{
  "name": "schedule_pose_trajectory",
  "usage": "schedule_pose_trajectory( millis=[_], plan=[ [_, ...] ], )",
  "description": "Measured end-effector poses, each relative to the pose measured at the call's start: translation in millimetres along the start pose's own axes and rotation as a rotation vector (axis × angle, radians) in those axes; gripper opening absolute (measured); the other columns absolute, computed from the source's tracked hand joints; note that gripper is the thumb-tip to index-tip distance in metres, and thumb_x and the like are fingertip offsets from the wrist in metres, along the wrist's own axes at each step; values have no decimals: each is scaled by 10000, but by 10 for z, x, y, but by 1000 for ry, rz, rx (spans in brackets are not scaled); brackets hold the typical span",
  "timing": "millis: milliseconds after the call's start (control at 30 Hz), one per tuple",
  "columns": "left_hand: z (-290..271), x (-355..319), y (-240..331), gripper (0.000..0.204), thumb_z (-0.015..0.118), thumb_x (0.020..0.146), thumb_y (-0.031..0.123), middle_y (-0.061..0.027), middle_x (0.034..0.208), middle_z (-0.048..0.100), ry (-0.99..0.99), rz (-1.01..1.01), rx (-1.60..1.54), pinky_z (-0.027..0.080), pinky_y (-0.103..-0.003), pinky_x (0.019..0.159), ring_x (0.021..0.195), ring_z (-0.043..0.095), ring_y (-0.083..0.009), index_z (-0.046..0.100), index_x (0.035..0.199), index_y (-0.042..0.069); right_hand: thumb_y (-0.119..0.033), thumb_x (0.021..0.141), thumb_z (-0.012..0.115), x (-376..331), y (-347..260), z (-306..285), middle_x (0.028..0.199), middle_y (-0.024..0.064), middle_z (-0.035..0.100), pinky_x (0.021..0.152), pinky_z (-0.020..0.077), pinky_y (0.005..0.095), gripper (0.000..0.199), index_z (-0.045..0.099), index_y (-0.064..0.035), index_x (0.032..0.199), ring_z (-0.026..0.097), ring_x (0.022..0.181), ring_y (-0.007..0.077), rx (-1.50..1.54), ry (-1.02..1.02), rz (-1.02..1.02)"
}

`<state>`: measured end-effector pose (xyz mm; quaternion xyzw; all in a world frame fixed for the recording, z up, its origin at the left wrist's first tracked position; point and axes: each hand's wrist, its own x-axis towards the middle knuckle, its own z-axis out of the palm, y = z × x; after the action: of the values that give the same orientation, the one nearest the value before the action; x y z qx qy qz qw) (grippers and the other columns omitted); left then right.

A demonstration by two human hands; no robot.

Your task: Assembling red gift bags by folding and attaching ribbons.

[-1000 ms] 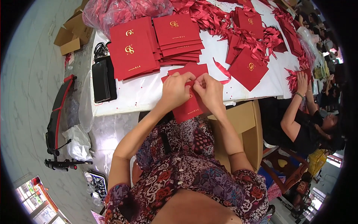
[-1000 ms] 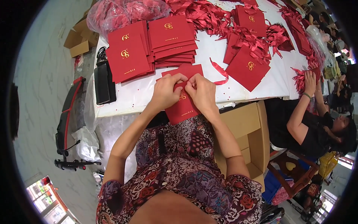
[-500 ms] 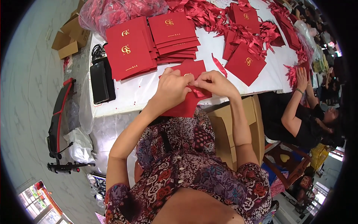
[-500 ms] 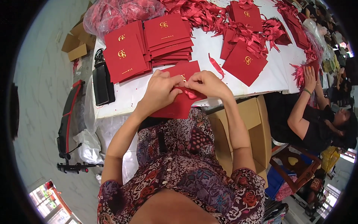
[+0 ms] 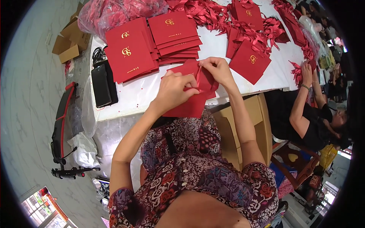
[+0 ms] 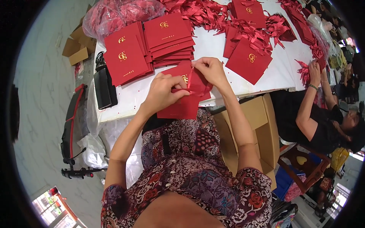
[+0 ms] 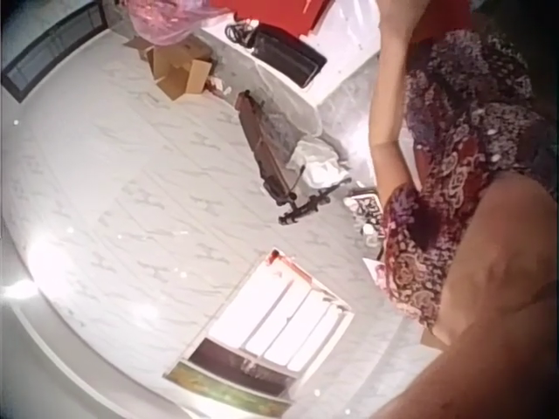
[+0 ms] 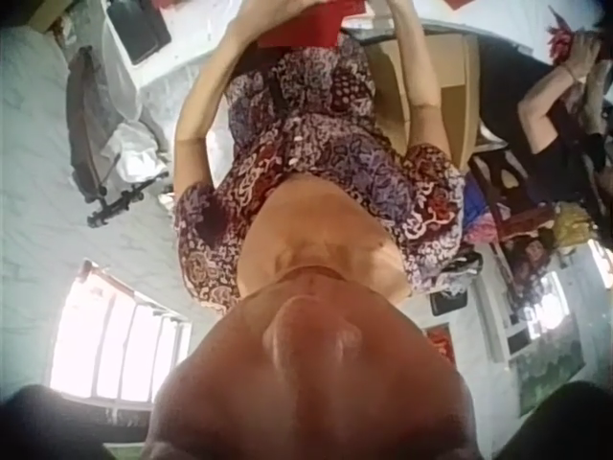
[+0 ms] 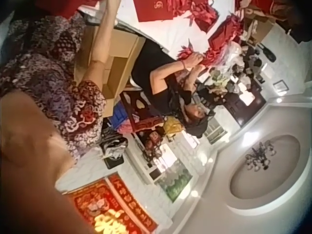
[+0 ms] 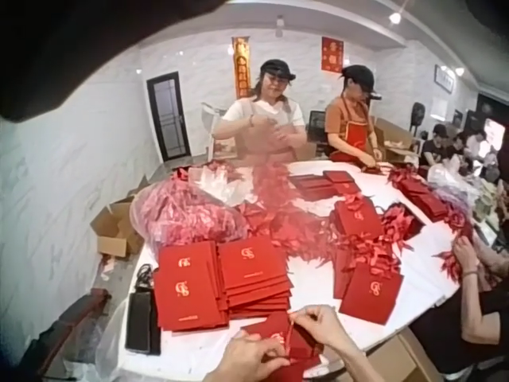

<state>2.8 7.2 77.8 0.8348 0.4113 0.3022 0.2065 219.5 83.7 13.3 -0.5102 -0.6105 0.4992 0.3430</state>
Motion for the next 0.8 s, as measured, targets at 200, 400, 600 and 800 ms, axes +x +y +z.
schedule_pose_trajectory(
  millis=[200,400,600,800],
  plan=[
    [-121,38,-274,200,827,787,153,-50,712,723,-51,-428,-189,515,-307,658,671,686,-133,685,863,35,-194,907,738,-423,-252,-254,748,-4,651,617,432,235,189,739,-4,914,532,655,64,-279,-238,-352],
    [34,125,-360,237,800,802,270,-61,800,678,203,-238,152,437,-385,741,777,636,-248,679,915,101,-154,923,730,-540,-401,-130,696,-56,603,570,387,203,159,716,2,897,470,613,12,-64,-219,40],
    [488,-44,16,324,753,875,252,-65,779,624,349,-254,-236,445,-404,721,763,606,-254,581,1030,24,-156,967,691,-434,-382,158,740,-23,653,548,405,185,167,690,12,969,526,623,9,354,-63,121],
    [720,-290,66,190,611,967,143,-120,747,646,121,-480,-756,495,-352,601,663,657,-225,507,1047,5,-148,970,682,-297,-364,245,730,-11,649,546,427,188,154,679,5,959,545,619,22,311,37,24]
  ],
)
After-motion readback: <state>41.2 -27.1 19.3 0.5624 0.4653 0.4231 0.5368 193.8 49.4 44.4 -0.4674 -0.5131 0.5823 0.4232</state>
